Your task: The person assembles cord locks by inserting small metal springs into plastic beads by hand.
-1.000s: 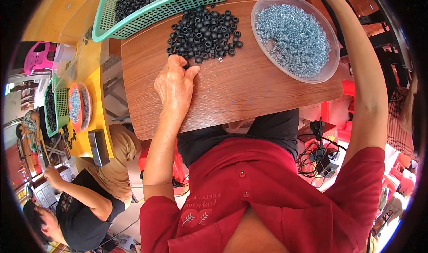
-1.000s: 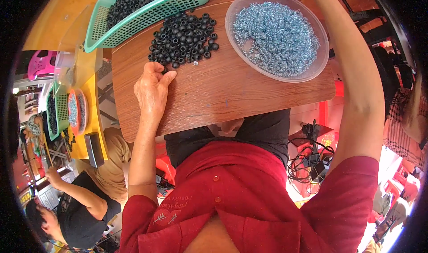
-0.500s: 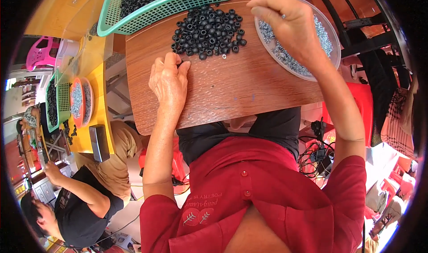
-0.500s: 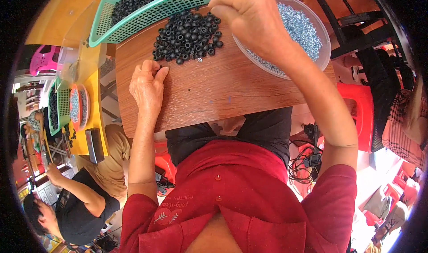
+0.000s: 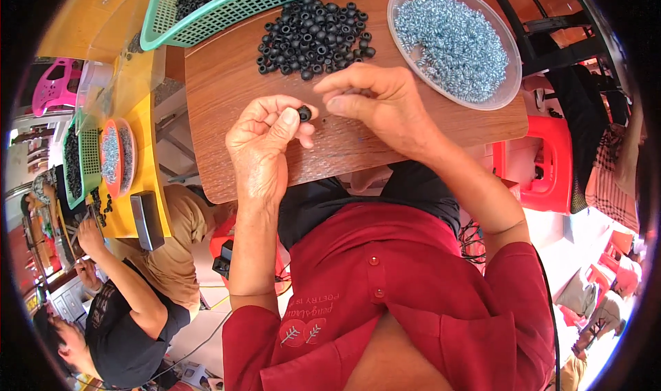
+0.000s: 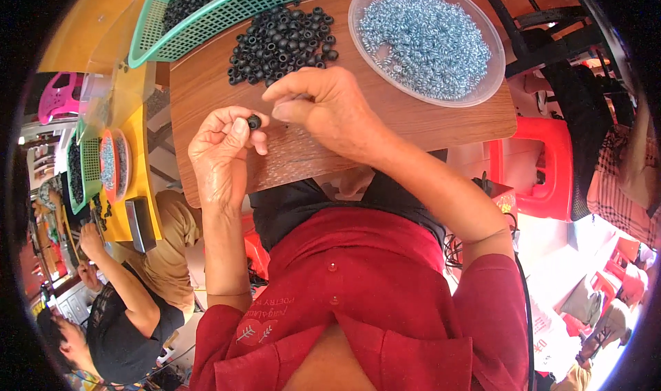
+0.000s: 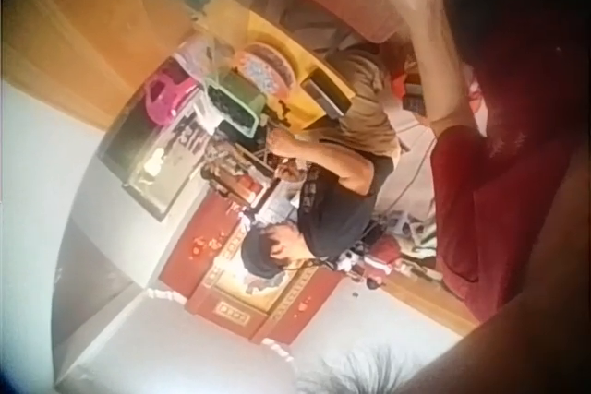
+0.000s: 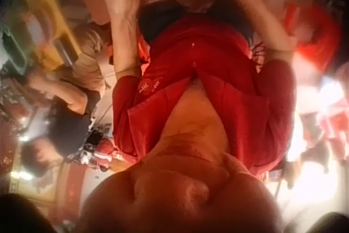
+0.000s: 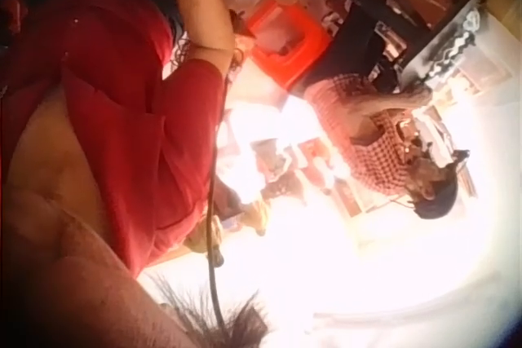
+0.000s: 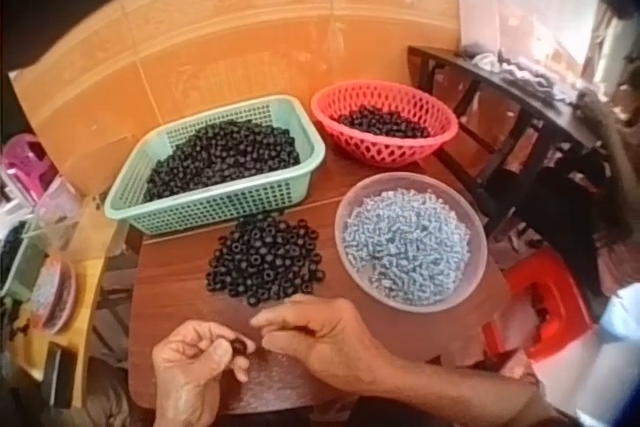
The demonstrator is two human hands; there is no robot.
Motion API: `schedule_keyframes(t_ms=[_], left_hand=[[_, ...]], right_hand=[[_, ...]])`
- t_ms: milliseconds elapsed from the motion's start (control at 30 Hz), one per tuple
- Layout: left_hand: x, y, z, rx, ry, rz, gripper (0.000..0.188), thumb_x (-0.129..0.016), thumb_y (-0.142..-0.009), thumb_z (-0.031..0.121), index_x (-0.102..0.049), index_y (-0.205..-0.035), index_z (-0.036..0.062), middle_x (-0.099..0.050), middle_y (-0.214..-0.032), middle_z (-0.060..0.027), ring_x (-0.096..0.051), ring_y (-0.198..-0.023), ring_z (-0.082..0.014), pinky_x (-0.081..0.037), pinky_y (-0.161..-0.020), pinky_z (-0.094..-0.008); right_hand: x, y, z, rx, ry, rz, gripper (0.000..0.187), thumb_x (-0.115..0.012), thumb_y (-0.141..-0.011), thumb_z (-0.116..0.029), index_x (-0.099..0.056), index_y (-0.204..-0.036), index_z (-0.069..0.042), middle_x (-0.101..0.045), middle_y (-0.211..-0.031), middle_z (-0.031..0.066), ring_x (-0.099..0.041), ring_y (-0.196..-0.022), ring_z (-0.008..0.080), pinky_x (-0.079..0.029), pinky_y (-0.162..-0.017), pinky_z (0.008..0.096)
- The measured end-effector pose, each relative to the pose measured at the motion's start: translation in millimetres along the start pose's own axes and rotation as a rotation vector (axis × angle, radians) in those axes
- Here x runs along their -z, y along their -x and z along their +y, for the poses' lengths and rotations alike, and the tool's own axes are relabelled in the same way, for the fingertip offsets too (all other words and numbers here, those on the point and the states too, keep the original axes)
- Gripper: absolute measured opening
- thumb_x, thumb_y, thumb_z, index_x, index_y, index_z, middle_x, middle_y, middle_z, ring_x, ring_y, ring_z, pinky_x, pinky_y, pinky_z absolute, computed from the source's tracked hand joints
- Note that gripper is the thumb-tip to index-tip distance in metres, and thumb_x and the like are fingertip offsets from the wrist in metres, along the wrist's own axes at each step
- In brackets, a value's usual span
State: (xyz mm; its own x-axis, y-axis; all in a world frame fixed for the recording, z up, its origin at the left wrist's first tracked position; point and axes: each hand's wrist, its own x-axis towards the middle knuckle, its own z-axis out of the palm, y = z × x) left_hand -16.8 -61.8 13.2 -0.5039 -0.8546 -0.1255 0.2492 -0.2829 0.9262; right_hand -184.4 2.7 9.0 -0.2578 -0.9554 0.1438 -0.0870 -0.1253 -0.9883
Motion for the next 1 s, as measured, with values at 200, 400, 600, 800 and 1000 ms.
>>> schedule_keyframes(t_ms=[200, 400, 600, 800, 1000], left_hand=[[-12.2, 8.9, -12.0, -0.112, 0.031, 0.006, 0.013, -0.061, -0.087, 0.005, -0.060, -0.095, -0.0051, -0.064, -0.079, -0.0106, -0.059, -0.060, -0.0130, -0.048, -0.053, -0.0225], [-17.7, 16.1, -15.3, -0.108, -0.027, 0.012, 0.017, -0.064, -0.083, 0.001, -0.061, -0.100, -0.0036, -0.062, -0.077, -0.0064, -0.056, -0.060, -0.0093, -0.047, -0.054, -0.0196], [-20.5, 21.2, -13.4, -0.147, -0.142, 0.056, 0.026, -0.069, -0.079, -0.003, -0.063, -0.104, -0.0031, -0.061, -0.085, -0.0044, -0.054, -0.069, -0.0069, -0.046, -0.059, -0.0183], [-16.1, 20.5, -15.2, -0.233, -0.373, 0.023, 0.023, -0.068, -0.079, -0.002, -0.065, -0.102, -0.0013, -0.060, -0.085, -0.0013, -0.053, -0.071, -0.0057, -0.044, -0.061, -0.0176], [-19.6, 23.5, -15.1, -0.176, -0.370, 0.056, 0.021, -0.068, -0.080, 0.000, -0.065, -0.101, -0.0020, -0.058, -0.086, -0.0005, -0.051, -0.073, -0.0051, -0.044, -0.063, -0.0177]], right_hand=[[-8.1, 9.4, -3.0, 0.040, 0.021, 0.016, 0.012, -0.065, -0.074, -0.002, -0.067, -0.086, 0.000, -0.060, -0.074, 0.0071, -0.058, -0.065, 0.0133, -0.046, -0.061, 0.0267], [-6.3, 19.0, -4.8, -0.006, -0.006, 0.045, 0.012, -0.066, -0.074, -0.002, -0.067, -0.086, 0.000, -0.060, -0.072, 0.0049, -0.055, -0.065, 0.0097, -0.045, -0.059, 0.0250], [-6.8, 27.5, -3.7, -0.053, -0.044, 0.053, 0.014, -0.067, -0.079, 0.000, -0.067, -0.093, 0.001, -0.063, -0.085, 0.0011, -0.055, -0.075, 0.0060, -0.045, -0.066, 0.0202], [-8.0, 30.6, -4.1, 0.003, 0.057, 0.081, 0.015, -0.065, -0.081, 0.000, -0.066, -0.095, 0.002, -0.064, -0.086, 0.0032, -0.057, -0.079, 0.0073, -0.046, -0.067, 0.0211], [-16.8, 30.2, -1.5, 0.164, 0.198, 0.163, 0.004, -0.062, -0.077, -0.002, -0.063, -0.081, -0.001, -0.060, -0.073, 0.0117, -0.059, -0.066, 0.0249, -0.046, -0.059, 0.0340]])
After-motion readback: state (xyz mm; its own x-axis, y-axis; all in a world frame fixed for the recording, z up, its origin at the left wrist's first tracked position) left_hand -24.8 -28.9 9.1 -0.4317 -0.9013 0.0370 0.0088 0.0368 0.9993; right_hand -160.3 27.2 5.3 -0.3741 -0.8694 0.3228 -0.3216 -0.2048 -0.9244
